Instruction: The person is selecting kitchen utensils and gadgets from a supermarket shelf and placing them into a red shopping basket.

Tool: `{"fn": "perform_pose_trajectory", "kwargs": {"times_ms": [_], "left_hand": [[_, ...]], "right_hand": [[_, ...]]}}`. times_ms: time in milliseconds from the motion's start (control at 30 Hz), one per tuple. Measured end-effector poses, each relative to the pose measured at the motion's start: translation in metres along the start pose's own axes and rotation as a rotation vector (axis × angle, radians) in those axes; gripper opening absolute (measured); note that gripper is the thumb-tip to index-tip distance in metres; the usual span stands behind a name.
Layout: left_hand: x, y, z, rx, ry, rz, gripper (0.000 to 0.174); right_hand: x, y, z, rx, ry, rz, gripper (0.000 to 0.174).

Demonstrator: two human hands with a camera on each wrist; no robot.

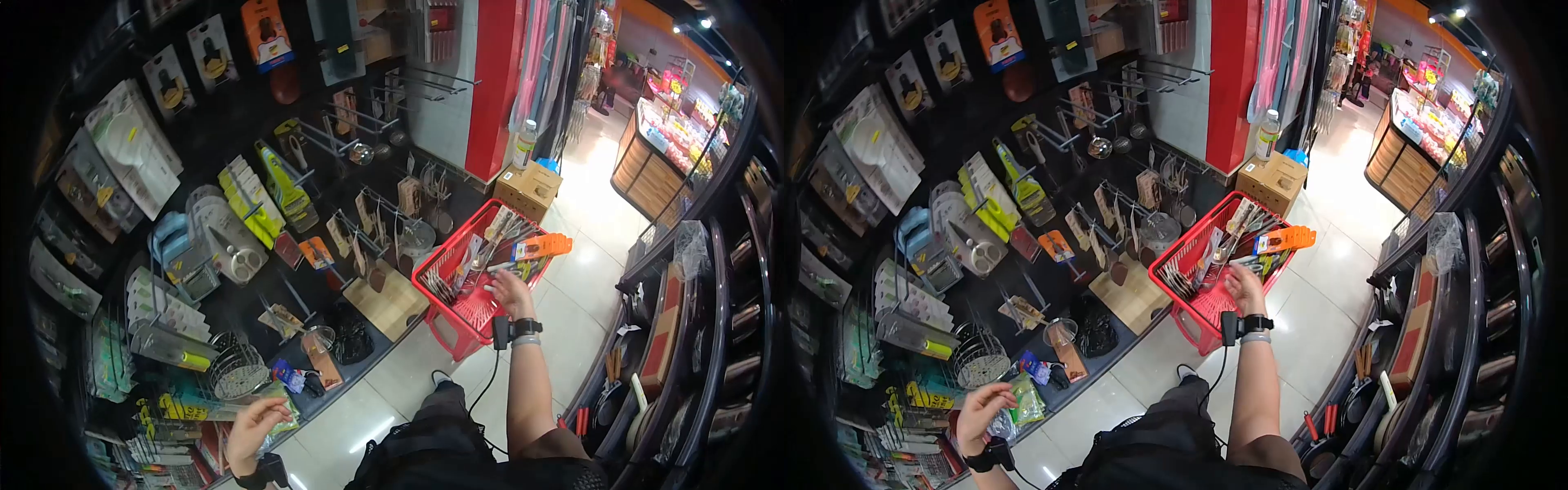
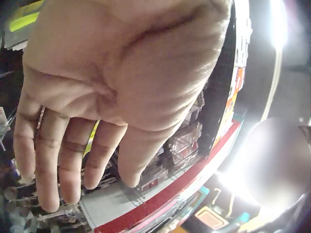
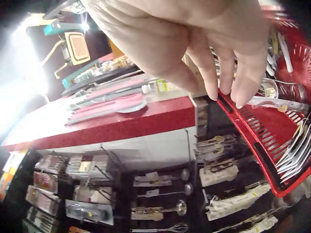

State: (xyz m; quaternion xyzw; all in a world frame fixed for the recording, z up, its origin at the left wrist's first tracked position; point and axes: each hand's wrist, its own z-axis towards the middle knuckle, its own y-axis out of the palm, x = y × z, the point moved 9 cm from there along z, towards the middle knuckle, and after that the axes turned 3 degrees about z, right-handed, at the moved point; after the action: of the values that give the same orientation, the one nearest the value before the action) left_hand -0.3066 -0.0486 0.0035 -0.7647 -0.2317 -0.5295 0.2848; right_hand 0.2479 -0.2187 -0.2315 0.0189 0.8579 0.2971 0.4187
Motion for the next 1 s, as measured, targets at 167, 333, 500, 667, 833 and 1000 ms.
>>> {"fn": "perform_pose_trajectory", "kwargs": {"times_ms": [167,333,500,667,833,1000], "left_hand": [[-0.021,0.045,0.05,-0.038,-0.14,0.018,0.025],[-0.025,0.079,0.096,0.021,-0.243,-0.048,0.026],[0.003,0.105,0.114,0.085,-0.364,0.134,0.034],[0.015,0.118,0.121,0.163,-0.397,0.08,0.03],[0.017,0.125,0.124,0.132,-0.376,0.095,0.029],[-0.038,0.122,0.136,0.043,-0.287,0.038,0.029]], "right_hand": [[0.019,0.008,0.091,0.068,0.187,-0.057,0.022],[0.028,-0.012,0.183,0.227,0.23,-0.199,0.029],[0.042,-0.017,0.236,0.242,0.317,-0.244,0.036],[0.048,-0.012,0.261,0.205,0.3,-0.298,0.036],[0.076,-0.049,0.281,0.268,0.244,-0.357,0.036],[-0.013,-0.008,0.202,0.237,-0.238,-0.838,0.028]]}}
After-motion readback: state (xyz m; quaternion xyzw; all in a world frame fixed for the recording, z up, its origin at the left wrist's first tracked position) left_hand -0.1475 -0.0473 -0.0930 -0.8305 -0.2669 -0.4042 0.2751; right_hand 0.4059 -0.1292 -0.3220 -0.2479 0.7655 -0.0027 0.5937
